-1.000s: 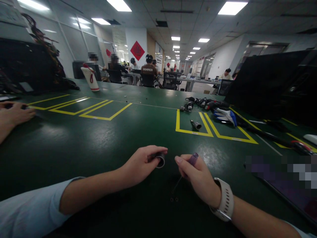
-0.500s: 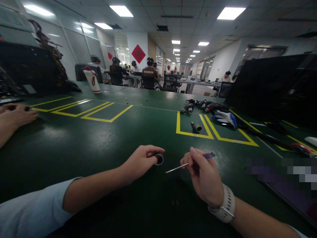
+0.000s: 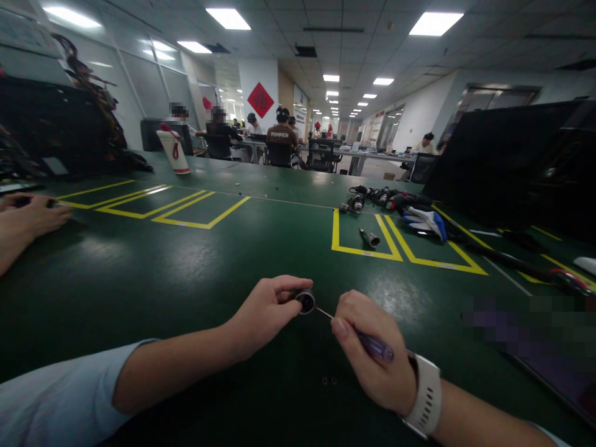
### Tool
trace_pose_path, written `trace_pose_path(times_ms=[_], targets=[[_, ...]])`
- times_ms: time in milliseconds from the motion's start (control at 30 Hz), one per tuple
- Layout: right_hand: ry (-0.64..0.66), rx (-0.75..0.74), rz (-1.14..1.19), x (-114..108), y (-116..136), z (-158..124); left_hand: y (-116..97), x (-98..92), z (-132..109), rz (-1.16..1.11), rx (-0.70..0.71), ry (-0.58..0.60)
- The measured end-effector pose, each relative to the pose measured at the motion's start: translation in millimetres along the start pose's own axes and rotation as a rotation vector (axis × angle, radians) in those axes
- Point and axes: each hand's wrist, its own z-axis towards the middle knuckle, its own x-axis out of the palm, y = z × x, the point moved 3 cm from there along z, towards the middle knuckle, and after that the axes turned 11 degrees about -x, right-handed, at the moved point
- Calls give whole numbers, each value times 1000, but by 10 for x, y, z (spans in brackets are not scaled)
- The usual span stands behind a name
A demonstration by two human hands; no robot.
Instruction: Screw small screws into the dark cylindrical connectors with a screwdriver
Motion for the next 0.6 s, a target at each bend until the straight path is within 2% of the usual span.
trace_pose_path(times_ms=[200, 600], targets=[[91, -138, -124, 61, 79, 3, 24, 17, 2, -1, 31, -25], [92, -136, -127, 69, 96, 11, 41, 13, 21, 12, 64, -37]])
